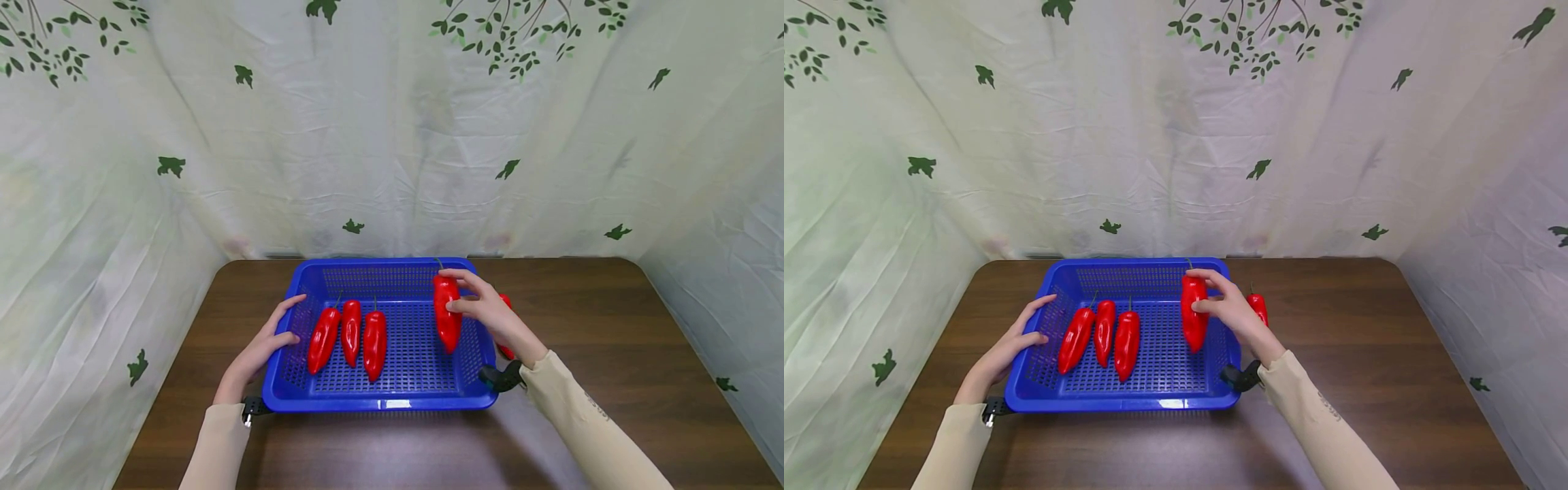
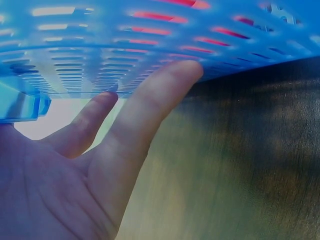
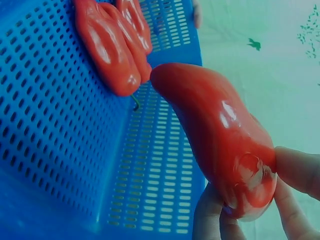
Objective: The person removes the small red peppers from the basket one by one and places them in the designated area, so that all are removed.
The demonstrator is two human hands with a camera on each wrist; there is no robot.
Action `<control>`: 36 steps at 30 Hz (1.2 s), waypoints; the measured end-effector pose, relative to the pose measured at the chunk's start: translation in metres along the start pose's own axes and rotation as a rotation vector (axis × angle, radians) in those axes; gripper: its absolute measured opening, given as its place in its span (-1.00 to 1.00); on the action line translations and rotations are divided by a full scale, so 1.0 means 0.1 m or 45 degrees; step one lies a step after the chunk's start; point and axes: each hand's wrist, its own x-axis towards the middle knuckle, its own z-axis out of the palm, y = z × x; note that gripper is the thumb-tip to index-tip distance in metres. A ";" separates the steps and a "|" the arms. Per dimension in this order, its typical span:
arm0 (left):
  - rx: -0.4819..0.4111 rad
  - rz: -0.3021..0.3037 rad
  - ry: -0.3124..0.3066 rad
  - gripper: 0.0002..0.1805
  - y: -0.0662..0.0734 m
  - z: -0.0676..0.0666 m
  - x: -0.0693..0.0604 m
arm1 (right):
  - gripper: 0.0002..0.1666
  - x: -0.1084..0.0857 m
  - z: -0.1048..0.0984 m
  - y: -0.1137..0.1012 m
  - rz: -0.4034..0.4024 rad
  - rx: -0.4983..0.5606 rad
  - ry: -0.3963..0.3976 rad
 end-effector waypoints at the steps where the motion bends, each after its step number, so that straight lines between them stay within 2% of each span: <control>1: -0.001 -0.002 0.000 -0.23 0.00 0.00 0.00 | -0.34 -0.01 -0.01 0.00 0.004 -0.008 0.004; 6: -0.010 -0.003 -0.002 -0.23 -0.01 0.00 0.00 | -0.34 -0.04 -0.08 0.00 0.010 -0.049 0.018; 29: 0.008 -0.001 0.005 -0.24 -0.01 0.00 0.01 | -0.34 -0.15 -0.38 0.07 -0.007 -0.037 0.078; 36: 0.029 0.003 0.009 -0.24 -0.02 0.00 0.01 | -0.35 -0.20 -0.48 0.12 -0.012 0.016 0.107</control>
